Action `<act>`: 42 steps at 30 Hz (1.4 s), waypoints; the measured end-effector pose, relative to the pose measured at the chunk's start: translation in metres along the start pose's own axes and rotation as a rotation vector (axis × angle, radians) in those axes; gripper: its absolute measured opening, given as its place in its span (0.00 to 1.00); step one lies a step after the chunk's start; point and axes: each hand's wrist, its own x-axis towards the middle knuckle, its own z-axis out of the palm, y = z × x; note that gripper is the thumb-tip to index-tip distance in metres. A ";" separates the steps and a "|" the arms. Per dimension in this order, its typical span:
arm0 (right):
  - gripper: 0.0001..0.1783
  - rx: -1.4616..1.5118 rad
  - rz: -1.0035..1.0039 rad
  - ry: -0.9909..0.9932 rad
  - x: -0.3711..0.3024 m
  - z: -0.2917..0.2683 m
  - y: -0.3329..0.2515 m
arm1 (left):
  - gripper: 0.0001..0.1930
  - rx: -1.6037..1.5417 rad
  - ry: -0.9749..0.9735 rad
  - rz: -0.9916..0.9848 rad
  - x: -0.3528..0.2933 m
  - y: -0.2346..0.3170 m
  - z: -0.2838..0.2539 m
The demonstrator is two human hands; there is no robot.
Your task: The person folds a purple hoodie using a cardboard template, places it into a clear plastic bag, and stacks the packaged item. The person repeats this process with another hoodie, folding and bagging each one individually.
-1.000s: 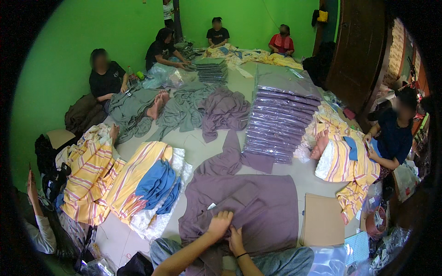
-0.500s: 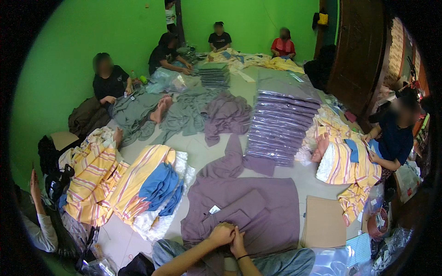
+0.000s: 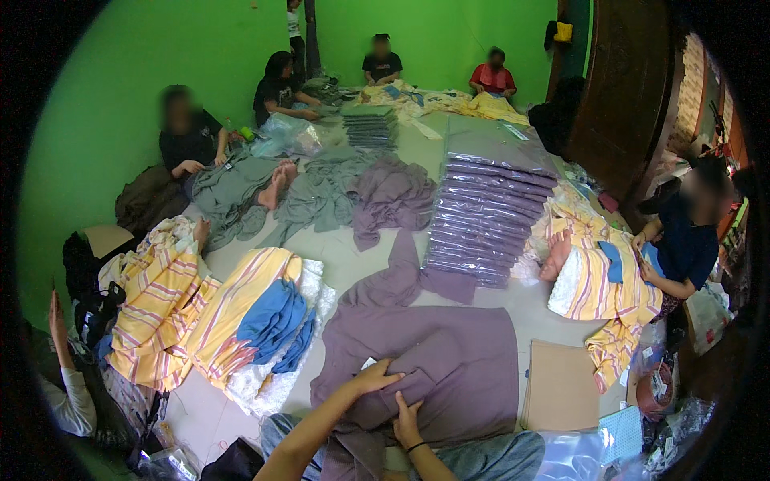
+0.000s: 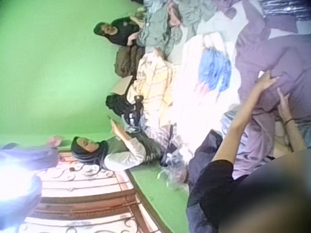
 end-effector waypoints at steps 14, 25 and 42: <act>0.36 -0.186 0.110 -0.298 -0.077 -0.018 -0.107 | 0.40 -1.053 -0.068 -0.194 -0.105 0.129 -0.025; 0.23 -0.109 0.261 -0.293 -0.175 -0.036 -0.075 | 0.45 -1.074 -0.005 -0.419 -0.182 0.137 0.002; 0.20 0.208 -0.386 -0.246 -0.164 -0.032 -0.149 | 0.26 -0.654 -0.145 -0.196 -0.256 0.151 -0.015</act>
